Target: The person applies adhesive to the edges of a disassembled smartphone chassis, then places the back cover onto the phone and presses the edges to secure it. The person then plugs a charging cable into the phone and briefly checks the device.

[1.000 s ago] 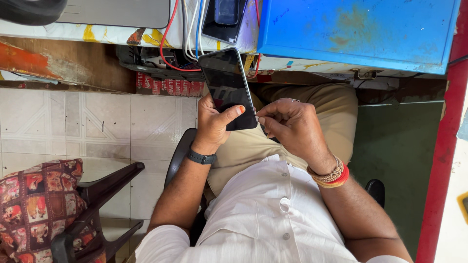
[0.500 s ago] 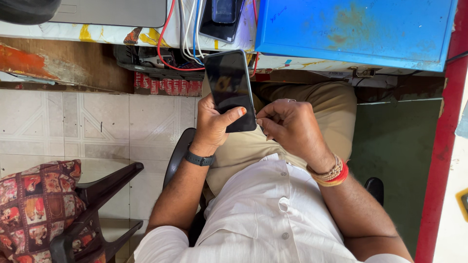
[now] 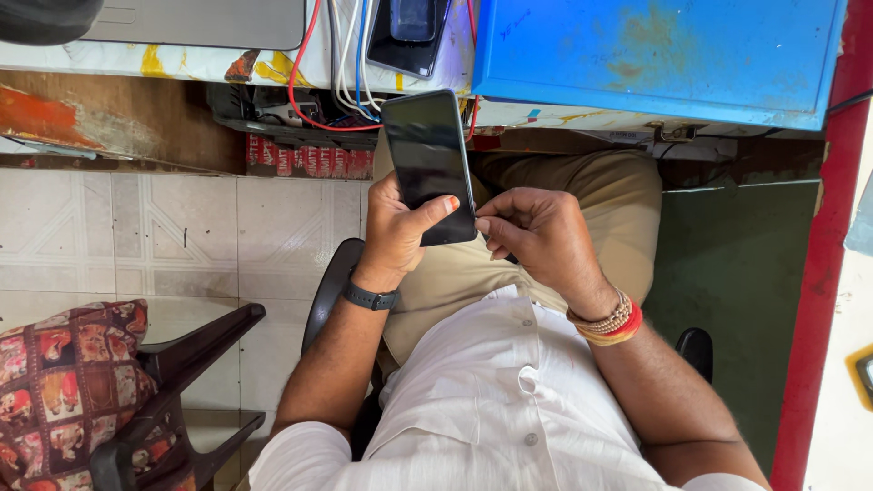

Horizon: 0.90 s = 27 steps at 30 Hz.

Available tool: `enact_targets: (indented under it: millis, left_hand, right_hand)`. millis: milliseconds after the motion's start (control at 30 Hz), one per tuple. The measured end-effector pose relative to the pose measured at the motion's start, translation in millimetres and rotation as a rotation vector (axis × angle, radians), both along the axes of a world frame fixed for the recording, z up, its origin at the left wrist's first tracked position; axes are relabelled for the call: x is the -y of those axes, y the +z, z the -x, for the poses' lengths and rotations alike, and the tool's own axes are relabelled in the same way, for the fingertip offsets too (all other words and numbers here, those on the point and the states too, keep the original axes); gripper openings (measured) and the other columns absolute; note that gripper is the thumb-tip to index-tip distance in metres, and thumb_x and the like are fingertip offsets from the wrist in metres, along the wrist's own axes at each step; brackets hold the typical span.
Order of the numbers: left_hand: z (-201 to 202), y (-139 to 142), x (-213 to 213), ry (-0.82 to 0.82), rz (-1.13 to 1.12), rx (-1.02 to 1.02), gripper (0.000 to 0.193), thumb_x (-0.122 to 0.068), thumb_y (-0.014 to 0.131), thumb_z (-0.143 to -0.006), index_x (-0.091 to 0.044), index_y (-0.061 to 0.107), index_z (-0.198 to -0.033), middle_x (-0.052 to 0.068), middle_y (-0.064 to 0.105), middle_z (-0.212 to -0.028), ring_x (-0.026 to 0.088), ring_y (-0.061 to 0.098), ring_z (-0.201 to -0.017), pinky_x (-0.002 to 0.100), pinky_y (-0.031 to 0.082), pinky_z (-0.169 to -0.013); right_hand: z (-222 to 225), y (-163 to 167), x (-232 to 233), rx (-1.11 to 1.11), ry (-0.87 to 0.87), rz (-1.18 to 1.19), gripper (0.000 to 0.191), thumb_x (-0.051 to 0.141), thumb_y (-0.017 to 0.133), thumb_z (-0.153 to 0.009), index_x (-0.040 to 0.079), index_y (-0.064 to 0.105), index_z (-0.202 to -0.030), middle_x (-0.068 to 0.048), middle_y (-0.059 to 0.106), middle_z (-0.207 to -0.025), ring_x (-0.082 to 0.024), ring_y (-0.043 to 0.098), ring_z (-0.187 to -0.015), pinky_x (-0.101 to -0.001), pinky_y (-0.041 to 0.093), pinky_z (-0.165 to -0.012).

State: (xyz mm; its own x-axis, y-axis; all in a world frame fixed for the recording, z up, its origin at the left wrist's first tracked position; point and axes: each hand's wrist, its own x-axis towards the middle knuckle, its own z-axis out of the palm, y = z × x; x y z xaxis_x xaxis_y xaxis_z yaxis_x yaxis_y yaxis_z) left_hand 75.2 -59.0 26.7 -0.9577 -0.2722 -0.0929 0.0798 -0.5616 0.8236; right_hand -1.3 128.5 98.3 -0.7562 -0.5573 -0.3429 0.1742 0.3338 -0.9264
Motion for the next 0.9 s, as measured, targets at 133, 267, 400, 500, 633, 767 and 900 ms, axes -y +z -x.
enact_targets:
  millis: [133, 267, 400, 500, 633, 767, 900]
  left_hand:
    - [2, 2, 0, -0.021, 0.030, -0.019, 0.029, 0.004, 0.078, -0.088, 0.000, 0.068, -0.116, 0.004, 0.072, -0.105, 0.011, 0.068, -0.093, 0.030, 0.059, -0.086]
    - [3, 3, 0, -0.004, -0.023, -0.003, 0.032, 0.005, 0.077, -0.087, -0.001, 0.068, -0.116, 0.004, 0.072, -0.105, 0.012, 0.068, -0.092, 0.031, 0.060, -0.085]
    - [2, 3, 1, 0.019, -0.033, -0.007, 0.034, 0.007, 0.077, -0.085, -0.002, 0.067, -0.117, 0.003, 0.072, -0.106, 0.011, 0.068, -0.093, 0.031, 0.060, -0.086]
    - [1, 1, 0, 0.001, -0.039, 0.005, 0.032, 0.005, 0.078, -0.086, -0.001, 0.067, -0.115, 0.005, 0.073, -0.104, 0.012, 0.070, -0.090, 0.032, 0.061, -0.084]
    - [-2, -2, -3, -0.043, 0.018, 0.000, 0.030, 0.004, 0.079, -0.087, -0.001, 0.068, -0.114, 0.004, 0.072, -0.105, 0.011, 0.068, -0.092, 0.030, 0.059, -0.085]
    - [-1, -3, -3, -0.059, -0.013, 0.005, 0.030, 0.003, 0.079, -0.086, -0.001, 0.068, -0.114, 0.004, 0.073, -0.104, 0.010, 0.068, -0.092, 0.029, 0.059, -0.084]
    - [0, -2, -2, -0.062, -0.031, 0.016, 0.029, 0.004, 0.078, -0.086, 0.000, 0.068, -0.113, 0.005, 0.074, -0.103, 0.012, 0.069, -0.089, 0.031, 0.061, -0.083]
  right_hand:
    - [1, -3, -2, 0.022, 0.002, 0.041, 0.009, 0.005, 0.074, -0.092, -0.004, 0.074, -0.096, -0.004, 0.072, -0.074, -0.005, 0.066, -0.062, -0.0222, 0.057, -0.056]
    - [-6, -6, 2, -0.006, -0.089, 0.087, 0.009, 0.005, 0.074, -0.093, -0.004, 0.072, -0.096, -0.003, 0.073, -0.076, -0.006, 0.067, -0.064, -0.0226, 0.058, -0.057]
    - [-15, -3, 4, -0.082, -0.127, 0.052, 0.009, 0.005, 0.074, -0.092, -0.004, 0.073, -0.097, -0.004, 0.074, -0.075, -0.006, 0.070, -0.066, -0.0228, 0.060, -0.057]
    - [-12, 1, 3, -0.088, -0.062, -0.010, 0.009, 0.005, 0.075, -0.092, -0.003, 0.074, -0.095, -0.005, 0.074, -0.073, -0.007, 0.071, -0.065, -0.0235, 0.060, -0.057]
    - [1, 7, -2, -0.034, 0.063, -0.087, 0.009, 0.005, 0.076, -0.090, -0.003, 0.075, -0.093, -0.006, 0.075, -0.073, -0.008, 0.072, -0.064, -0.0244, 0.061, -0.057]
    - [5, 10, -2, -0.015, 0.062, -0.092, 0.010, 0.005, 0.077, -0.087, -0.003, 0.074, -0.092, -0.007, 0.075, -0.073, -0.009, 0.073, -0.065, -0.0246, 0.062, -0.057]
    - [4, 11, -2, -0.066, 0.093, -0.082, 0.009, 0.005, 0.076, -0.089, -0.004, 0.074, -0.093, -0.006, 0.076, -0.074, -0.008, 0.074, -0.066, -0.0241, 0.062, -0.058]
